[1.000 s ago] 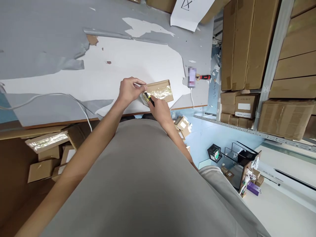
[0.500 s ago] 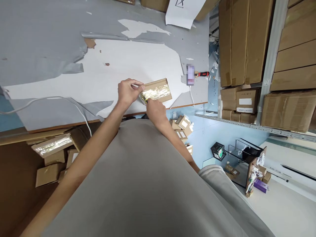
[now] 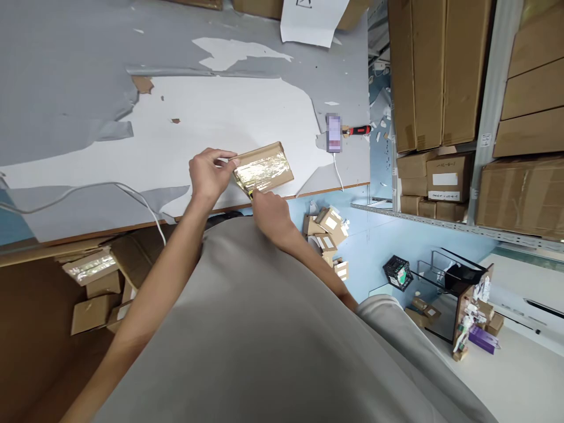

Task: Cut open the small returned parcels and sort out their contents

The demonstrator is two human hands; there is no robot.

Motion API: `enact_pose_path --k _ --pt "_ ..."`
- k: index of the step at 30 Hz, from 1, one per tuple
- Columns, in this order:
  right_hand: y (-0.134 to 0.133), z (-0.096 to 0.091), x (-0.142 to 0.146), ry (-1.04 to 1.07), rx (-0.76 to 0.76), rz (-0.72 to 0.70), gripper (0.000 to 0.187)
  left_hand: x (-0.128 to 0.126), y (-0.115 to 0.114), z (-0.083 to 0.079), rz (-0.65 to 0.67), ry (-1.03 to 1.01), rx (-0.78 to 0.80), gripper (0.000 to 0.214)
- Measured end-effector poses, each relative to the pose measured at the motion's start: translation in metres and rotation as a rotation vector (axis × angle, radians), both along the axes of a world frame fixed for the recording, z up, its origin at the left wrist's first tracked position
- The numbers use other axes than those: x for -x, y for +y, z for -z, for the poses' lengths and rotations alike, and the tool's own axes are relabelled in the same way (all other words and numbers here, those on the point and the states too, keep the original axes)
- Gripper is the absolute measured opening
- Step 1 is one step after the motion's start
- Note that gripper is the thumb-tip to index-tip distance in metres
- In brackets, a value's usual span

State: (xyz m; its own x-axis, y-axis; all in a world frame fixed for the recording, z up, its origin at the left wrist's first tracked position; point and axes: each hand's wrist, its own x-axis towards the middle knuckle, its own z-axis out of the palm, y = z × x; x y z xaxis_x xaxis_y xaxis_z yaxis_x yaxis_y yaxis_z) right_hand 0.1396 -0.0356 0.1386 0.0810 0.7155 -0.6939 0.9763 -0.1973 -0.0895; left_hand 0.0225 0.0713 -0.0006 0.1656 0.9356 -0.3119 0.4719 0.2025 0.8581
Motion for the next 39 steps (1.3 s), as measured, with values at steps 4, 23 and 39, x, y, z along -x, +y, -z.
enact_pose_path --k 4,23,39 --pt "-0.011 -0.017 -0.03 0.06 -0.011 0.081 0.043 -0.002 -0.003 -0.009 -0.033 0.083 -0.014 0.029" --pt "0.019 0.019 -0.144 0.114 -0.14 0.181 0.059 -0.109 -0.035 -0.028 0.275 0.047 -0.175 0.038" --pt "0.038 0.013 -0.143 0.144 -0.068 0.105 0.056 -0.105 -0.031 -0.032 0.234 0.058 -0.087 0.055"
